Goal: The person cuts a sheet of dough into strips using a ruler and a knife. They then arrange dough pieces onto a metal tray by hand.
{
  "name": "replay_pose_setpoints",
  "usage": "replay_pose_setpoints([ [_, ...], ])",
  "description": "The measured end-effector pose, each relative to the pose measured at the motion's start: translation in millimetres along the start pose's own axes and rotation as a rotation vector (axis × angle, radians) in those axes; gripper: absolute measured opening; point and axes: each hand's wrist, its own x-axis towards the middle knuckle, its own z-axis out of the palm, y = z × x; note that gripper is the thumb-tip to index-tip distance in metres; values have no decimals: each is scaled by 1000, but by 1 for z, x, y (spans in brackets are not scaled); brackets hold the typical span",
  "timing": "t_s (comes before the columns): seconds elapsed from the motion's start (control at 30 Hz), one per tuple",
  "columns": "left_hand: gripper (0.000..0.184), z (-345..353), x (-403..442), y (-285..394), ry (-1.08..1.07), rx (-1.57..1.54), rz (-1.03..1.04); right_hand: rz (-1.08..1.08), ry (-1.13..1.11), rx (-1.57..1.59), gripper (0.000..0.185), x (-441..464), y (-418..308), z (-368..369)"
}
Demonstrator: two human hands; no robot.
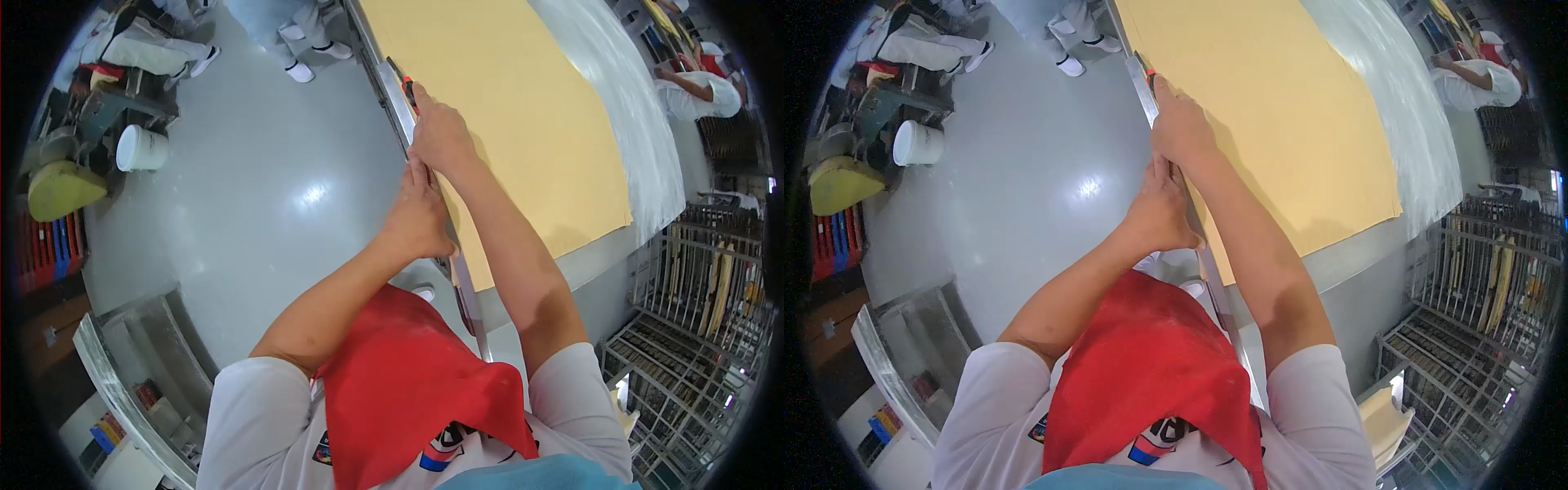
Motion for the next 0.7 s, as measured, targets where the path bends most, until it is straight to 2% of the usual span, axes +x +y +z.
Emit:
replay_pose_setpoints([
  [0.1,152,-1,-4,-1,93,-130,6,-19,5,-1,73,5,3,3],
  [0.2,152,4,-3,-3,128,-79,31,-40,33,-18,71,4,3,4],
  [0.3,150,3,-3,0,69,-100,-15,-50,24,-37,71,1,2,-1],
  [0.37,148,0,-6,3,66,-64,-56,-97,55,-80,56,1,3,-5],
  [0.53,145,-1,-10,3,37,20,-103,-152,107,-75,57,5,14,5],
  [0.6,144,-5,-9,2,-28,-214,-106,-148,105,-81,57,6,12,4],
  [0.7,145,2,-9,1,45,-290,-96,-142,84,-102,57,5,11,3],
])
